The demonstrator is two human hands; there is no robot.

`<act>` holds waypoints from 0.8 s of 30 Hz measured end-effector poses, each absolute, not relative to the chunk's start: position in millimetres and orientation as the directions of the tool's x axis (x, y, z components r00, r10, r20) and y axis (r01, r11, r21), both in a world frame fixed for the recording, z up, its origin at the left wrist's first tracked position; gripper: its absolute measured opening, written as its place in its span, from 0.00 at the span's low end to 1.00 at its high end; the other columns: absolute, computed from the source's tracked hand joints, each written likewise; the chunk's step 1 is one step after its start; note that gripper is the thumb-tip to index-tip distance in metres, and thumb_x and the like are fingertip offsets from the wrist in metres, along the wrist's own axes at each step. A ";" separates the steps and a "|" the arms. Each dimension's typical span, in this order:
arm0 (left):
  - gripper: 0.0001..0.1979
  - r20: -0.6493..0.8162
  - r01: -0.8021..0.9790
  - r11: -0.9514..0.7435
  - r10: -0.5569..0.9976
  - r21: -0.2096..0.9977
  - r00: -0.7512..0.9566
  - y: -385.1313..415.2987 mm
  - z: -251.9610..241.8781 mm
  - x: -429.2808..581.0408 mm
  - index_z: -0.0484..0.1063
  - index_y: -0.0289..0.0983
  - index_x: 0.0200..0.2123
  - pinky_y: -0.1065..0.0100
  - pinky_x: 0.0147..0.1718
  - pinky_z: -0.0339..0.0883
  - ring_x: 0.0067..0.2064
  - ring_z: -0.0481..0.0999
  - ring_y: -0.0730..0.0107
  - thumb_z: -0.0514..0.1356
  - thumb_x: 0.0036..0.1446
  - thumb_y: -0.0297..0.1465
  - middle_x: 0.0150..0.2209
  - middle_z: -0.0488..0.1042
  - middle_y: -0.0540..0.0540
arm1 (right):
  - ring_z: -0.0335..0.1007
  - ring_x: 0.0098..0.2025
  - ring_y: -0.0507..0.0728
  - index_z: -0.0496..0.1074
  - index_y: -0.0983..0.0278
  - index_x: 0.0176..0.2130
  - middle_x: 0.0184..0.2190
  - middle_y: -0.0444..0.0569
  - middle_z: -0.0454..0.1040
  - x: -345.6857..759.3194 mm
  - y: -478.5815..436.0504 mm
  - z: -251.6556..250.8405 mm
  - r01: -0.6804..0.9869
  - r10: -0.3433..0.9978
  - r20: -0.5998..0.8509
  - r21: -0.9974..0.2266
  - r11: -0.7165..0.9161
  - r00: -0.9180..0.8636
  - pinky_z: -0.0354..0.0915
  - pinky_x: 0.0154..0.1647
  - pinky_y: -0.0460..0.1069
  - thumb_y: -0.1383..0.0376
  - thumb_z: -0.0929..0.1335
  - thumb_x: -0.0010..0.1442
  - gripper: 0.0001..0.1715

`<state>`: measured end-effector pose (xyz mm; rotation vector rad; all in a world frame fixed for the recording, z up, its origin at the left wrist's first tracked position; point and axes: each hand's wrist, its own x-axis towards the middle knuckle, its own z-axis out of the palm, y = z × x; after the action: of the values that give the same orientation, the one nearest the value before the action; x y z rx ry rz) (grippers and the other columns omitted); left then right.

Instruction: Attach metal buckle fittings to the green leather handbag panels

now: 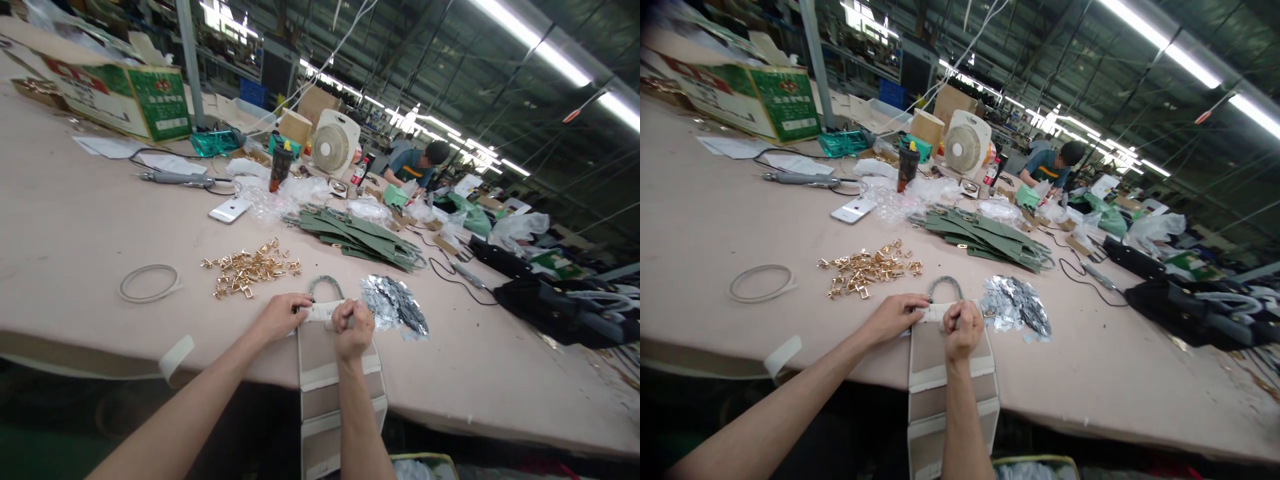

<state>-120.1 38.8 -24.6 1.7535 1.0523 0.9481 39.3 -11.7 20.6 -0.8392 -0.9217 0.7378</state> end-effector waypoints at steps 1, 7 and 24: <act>0.17 0.185 0.255 -0.282 0.920 0.925 0.346 36.3 -25.0 -121.5 0.84 0.40 0.46 0.57 0.60 0.71 0.57 0.80 0.59 0.61 0.54 0.27 0.53 0.82 0.45 | 0.50 0.16 0.47 0.64 0.62 0.26 0.17 0.37 0.57 50.4 -15.8 21.4 -0.155 0.824 0.370 -0.869 0.470 0.428 0.48 0.17 0.43 0.54 0.64 0.70 0.23; 0.15 0.464 0.336 -0.505 0.863 0.795 0.198 12.1 -15.6 -130.5 0.79 0.40 0.49 0.53 0.62 0.69 0.58 0.77 0.59 0.59 0.61 0.28 0.54 0.80 0.42 | 0.51 0.16 0.47 0.65 0.62 0.27 0.17 0.36 0.58 151.5 -46.5 10.9 0.105 0.726 0.340 -0.931 0.350 0.598 0.47 0.17 0.43 0.52 0.65 0.69 0.23; 0.11 0.218 0.654 -0.354 0.934 0.668 0.284 -5.8 -24.8 -141.7 0.80 0.41 0.31 0.51 0.49 0.71 0.45 0.75 0.52 0.60 0.60 0.39 0.41 0.72 0.42 | 0.74 0.48 0.63 0.79 0.60 0.43 0.42 0.54 0.79 285.0 -85.9 -12.5 0.923 0.746 0.618 -0.384 0.013 0.247 0.67 0.53 0.58 0.55 0.68 0.65 0.14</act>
<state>-141.7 -5.8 -24.8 2.1047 1.4228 0.8232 285.0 -85.9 -12.5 -1.7697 -1.5396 -0.2981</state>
